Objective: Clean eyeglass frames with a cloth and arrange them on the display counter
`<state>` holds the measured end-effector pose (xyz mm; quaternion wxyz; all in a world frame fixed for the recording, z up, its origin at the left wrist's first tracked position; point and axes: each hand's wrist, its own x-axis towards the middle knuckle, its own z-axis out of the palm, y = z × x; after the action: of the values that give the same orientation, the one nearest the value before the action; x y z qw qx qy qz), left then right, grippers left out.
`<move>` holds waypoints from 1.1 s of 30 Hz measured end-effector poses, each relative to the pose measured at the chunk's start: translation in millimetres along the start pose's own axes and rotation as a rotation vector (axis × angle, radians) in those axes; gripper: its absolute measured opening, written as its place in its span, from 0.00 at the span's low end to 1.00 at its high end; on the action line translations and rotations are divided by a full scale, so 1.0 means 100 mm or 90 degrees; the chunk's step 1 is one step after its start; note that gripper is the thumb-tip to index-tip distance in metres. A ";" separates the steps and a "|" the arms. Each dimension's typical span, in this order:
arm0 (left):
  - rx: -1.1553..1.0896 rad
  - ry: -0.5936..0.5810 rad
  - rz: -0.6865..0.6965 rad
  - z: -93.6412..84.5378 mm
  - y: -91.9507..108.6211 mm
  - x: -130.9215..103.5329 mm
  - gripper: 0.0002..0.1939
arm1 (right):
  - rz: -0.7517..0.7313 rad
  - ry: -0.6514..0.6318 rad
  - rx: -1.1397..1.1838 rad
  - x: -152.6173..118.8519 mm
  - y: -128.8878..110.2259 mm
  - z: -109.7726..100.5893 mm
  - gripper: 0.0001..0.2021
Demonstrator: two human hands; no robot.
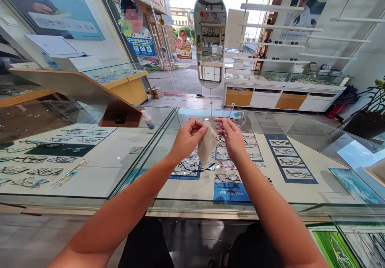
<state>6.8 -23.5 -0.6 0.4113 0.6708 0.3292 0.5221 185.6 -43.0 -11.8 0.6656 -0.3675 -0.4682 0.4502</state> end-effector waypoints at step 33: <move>-0.337 -0.018 -0.079 -0.12 0.02 0.15 0.23 | 0.047 -0.237 -0.067 -0.11 -0.03 0.04 0.20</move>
<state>-1.6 -9.4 9.3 0.6079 0.5256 0.2163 0.5544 180.6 -53.7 -10.9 0.5307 -0.3293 -0.5923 0.5090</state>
